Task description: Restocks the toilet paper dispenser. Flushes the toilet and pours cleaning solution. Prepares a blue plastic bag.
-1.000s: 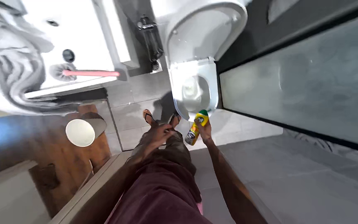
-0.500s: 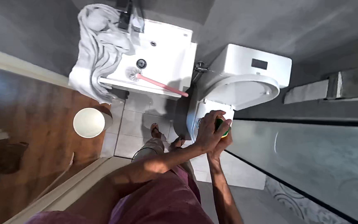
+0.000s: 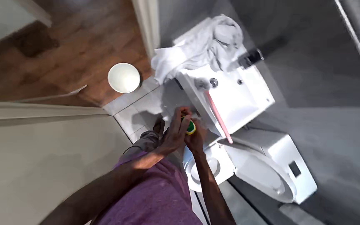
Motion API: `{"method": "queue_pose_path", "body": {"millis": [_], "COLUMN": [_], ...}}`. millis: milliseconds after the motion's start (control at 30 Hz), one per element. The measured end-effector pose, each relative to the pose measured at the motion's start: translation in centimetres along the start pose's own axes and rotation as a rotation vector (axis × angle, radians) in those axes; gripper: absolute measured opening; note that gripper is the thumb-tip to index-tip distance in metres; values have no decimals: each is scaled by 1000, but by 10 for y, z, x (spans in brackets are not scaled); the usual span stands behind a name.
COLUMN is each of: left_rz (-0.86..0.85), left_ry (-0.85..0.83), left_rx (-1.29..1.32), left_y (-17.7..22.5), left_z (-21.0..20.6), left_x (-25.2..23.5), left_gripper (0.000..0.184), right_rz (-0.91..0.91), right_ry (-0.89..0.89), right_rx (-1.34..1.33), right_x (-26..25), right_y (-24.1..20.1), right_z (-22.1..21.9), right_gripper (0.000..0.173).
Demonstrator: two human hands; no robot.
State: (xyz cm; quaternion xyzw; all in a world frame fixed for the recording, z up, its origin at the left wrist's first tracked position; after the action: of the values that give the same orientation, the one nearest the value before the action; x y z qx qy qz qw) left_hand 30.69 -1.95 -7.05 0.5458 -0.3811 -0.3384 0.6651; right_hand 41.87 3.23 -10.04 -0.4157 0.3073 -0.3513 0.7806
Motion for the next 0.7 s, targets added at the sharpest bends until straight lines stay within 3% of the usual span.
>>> {"method": "queue_pose_path", "body": {"millis": [100,167,233,400,500,633,700], "left_rz": [345,521,632,1061,1141,1173,1187], "left_ry": [228,416,485,172,53,131,199], "left_rx": [10,-20,-137,-284,-311,-135,-118], "left_y": [-56,-95,-140,-233,-285,-326,-343], "left_z": [61,107,154,239,272,298,306], "left_x": [6,19,42,91,74,52,48], "left_gripper": [52,53,50,50,45,39,36], "right_rz": [-55,-100,-126,-236,-336,-484,-456], "right_ry": [-329,-390,-394,-270,-230,-128,-65], "right_rx": [-33,13,94,103,165,240,250], "right_x": [-31,-49,-66,-118,-169,-233,-269], "right_y": [18,30,43,98,149,214,234], "right_z": [-68,-120,-168,-290,-378,-465,-497], "right_gripper": [53,54,53,52,52,52,54]}}
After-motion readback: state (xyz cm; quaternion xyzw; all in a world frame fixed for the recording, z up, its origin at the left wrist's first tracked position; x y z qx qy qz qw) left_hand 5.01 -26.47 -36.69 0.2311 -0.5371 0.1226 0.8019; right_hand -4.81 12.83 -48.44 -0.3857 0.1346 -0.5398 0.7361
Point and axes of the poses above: each hand's wrist, its own x-axis away from the middle knuckle, its own z-axis out of the back of the hand, y = z × x, the point moved 3 cm from there along -x, towards the middle knuckle, and after that the axes turned 9 degrees about -x, right-handed, at the moved point
